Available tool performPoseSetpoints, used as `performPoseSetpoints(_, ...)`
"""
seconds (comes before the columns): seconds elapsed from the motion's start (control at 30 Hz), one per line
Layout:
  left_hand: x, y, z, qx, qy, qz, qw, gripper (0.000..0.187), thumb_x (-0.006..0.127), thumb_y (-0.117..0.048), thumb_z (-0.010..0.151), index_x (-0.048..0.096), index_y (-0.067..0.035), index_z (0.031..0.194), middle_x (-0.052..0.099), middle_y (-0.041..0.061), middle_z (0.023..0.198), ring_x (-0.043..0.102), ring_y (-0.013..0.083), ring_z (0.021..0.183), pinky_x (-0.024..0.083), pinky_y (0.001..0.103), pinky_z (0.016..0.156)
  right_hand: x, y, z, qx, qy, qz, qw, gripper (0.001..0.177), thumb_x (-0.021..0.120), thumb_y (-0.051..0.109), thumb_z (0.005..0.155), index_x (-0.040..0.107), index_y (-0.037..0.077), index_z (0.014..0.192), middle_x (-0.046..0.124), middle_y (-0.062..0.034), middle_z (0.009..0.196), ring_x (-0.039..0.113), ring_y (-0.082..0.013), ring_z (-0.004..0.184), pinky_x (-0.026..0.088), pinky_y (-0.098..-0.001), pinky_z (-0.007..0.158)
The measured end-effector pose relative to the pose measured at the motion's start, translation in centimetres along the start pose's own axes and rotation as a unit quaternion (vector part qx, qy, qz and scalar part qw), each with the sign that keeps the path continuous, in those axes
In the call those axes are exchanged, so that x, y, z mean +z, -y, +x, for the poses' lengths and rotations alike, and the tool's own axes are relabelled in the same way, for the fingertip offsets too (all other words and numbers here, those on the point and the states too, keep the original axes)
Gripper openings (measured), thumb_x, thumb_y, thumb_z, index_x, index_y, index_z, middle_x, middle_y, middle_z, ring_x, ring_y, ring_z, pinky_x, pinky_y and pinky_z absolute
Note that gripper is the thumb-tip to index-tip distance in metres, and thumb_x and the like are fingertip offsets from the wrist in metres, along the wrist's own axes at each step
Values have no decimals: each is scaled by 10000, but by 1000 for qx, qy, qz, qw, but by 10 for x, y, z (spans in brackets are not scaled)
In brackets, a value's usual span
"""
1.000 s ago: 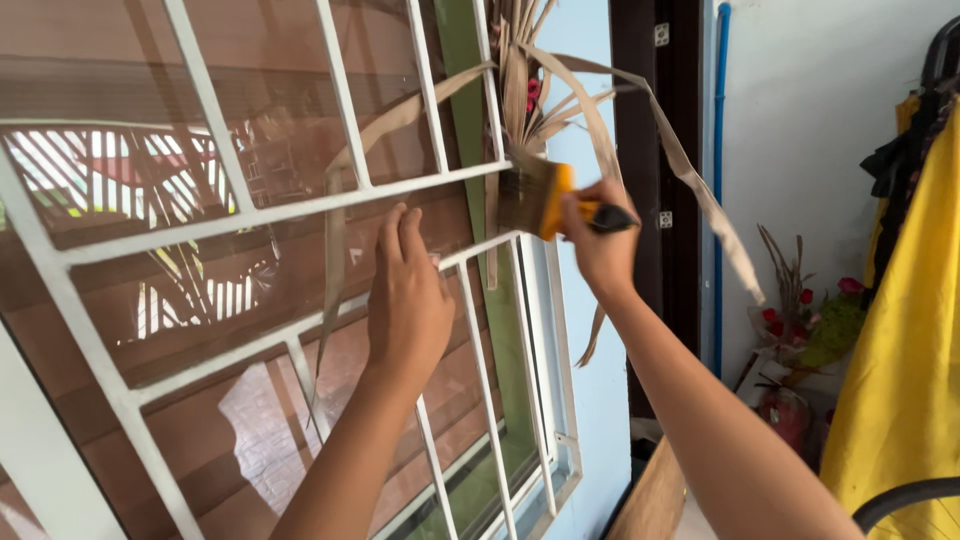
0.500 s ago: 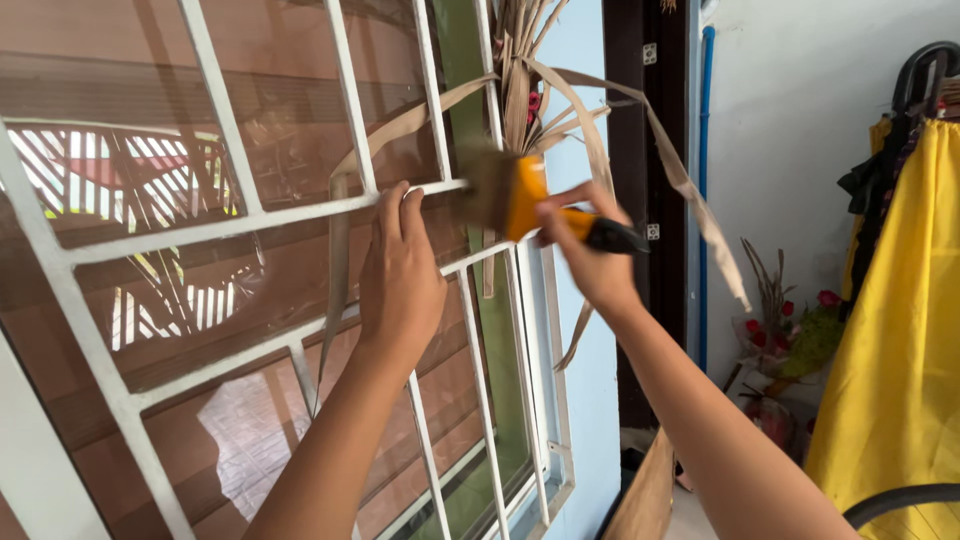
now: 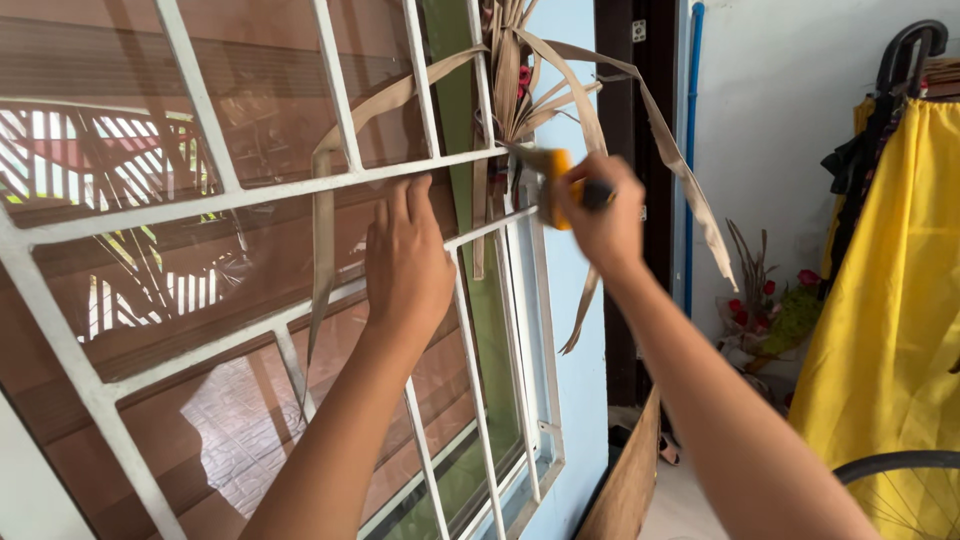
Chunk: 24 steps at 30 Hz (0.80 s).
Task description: The person scrubs a window with a yellow brush, then wipes the glass and frame with a red cloth. The person works on the window panes and the metal frame, moving systematically across the surface.
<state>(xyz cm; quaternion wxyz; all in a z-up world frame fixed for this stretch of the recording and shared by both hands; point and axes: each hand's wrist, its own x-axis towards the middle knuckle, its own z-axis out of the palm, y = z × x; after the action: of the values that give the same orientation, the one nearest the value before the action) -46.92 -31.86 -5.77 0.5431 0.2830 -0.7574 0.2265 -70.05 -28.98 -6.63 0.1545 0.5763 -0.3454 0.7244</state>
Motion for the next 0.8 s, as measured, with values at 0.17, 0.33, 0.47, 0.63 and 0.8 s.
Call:
performPoseSetpoints(0.17, 18, 12, -8, -48, 49, 24, 997, 672, 766, -18, 757, 486, 26, 1366, 550, 187, 1326, 517, 380, 1231, 445, 460, 1036, -1, 3, 26, 204, 31, 197, 958, 111, 684, 68, 896, 612, 0, 944, 704, -141, 751, 670, -173, 504, 578, -306, 450)
performPoseSetpoints(0.33, 35, 19, -18, -67, 80, 59, 993, 524, 741, -129, 869, 533, 21, 1326, 568, 167, 1296, 524, 355, 1260, 473, 446, 1012, -6, 0, 37, 283, 23, -18, 959, 164, 743, 121, 896, 641, 6, 954, 741, -133, 792, 731, -165, 559, 621, -268, 489)
performPoseSetpoints(0.47, 44, 14, -17, -35, 72, 100, 992, 563, 750, -183, 828, 554, 12, 1319, 585, 173, 1283, 524, 343, 1222, 459, 448, 1004, -39, -18, 32, 174, 71, -106, 977, 186, 749, 138, 934, 644, -13, 956, 727, -169, 791, 717, -177, 595, 581, -284, 501)
performPoseSetpoints(0.63, 66, 2, -19, -35, 91, 143, 985, 587, 766, -239, 783, 591, -29, 1302, 637, 118, 1151, 559, 276, 1120, 400, 407, 955, -31, -64, 1, 61, 185, 25, 980, 184, 765, 168, 932, 680, 13, 981, 737, -89, 816, 714, -116, 693, 594, -249, 606)
performPoseSetpoints(0.8, 82, 12, -27, -28, 49, 158, 986, 253, 703, -164, 892, 675, -94, 1133, 656, 57, 1037, 577, 238, 1011, 390, 372, 902, -18, -85, -49, 266, 247, -141, 921, 186, 759, 195, 915, 668, 33, 926, 723, -105, 740, 682, -142, 628, 572, -270, 571)
